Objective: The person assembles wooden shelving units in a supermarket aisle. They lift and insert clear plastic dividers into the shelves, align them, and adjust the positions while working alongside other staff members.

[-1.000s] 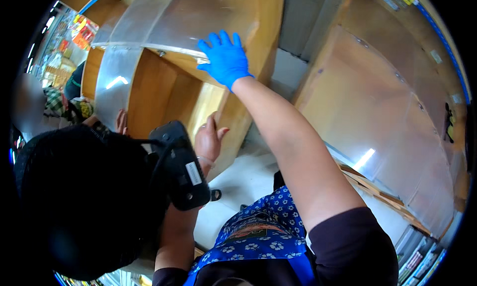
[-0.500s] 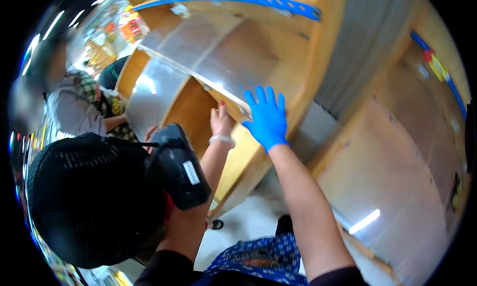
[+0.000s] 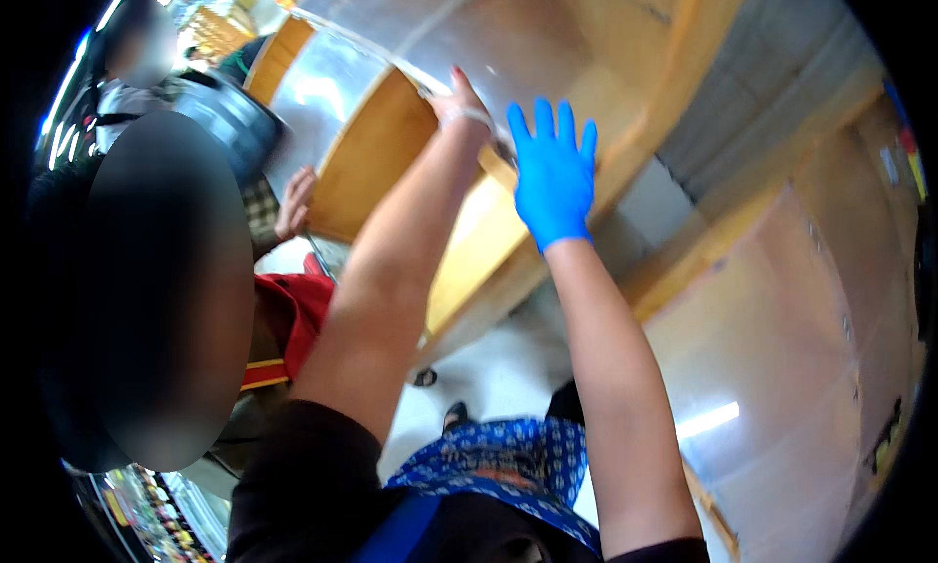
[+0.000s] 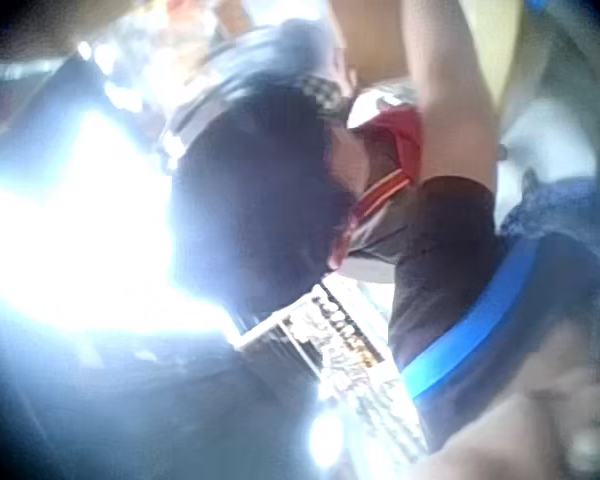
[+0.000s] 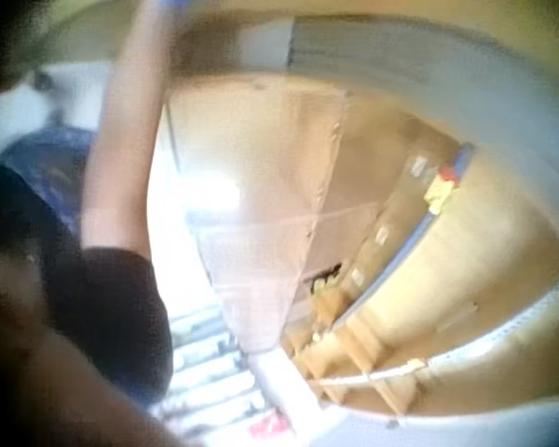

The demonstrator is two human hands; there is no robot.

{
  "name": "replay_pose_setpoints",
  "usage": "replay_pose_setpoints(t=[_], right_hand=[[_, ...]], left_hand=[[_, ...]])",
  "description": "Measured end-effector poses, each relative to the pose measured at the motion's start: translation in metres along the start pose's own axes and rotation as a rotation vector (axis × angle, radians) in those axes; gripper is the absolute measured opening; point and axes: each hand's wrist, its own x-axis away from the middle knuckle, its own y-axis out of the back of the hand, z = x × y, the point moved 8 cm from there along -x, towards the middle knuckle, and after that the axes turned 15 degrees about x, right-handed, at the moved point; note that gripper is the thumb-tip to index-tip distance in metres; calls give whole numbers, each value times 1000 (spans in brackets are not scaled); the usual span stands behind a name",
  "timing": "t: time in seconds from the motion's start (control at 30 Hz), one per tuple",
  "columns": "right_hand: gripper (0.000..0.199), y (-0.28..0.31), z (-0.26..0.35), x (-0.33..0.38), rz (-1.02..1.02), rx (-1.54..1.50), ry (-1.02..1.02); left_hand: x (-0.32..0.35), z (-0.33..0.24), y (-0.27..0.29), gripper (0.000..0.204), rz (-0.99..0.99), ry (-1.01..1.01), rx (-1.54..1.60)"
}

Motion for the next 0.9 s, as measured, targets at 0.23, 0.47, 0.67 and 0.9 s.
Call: replay_pose_setpoints(t=[0.23, 0.47, 0.67, 0.9], right_hand=[[63, -15, 6, 8, -55, -50, -31], [48, -11, 7, 8, -57, -47, -28], [63, 6, 8, -3, 101, -63, -19], [70, 4, 10, -7, 164, -40, -5]], left_hand=[[-5, 11, 16, 66, -47, 25, 8], [-6, 7, 3, 56, 47, -57, 196], [-12, -11, 2, 70, 15, -336, 45], [-17, 3, 3, 64, -45, -214, -54]])
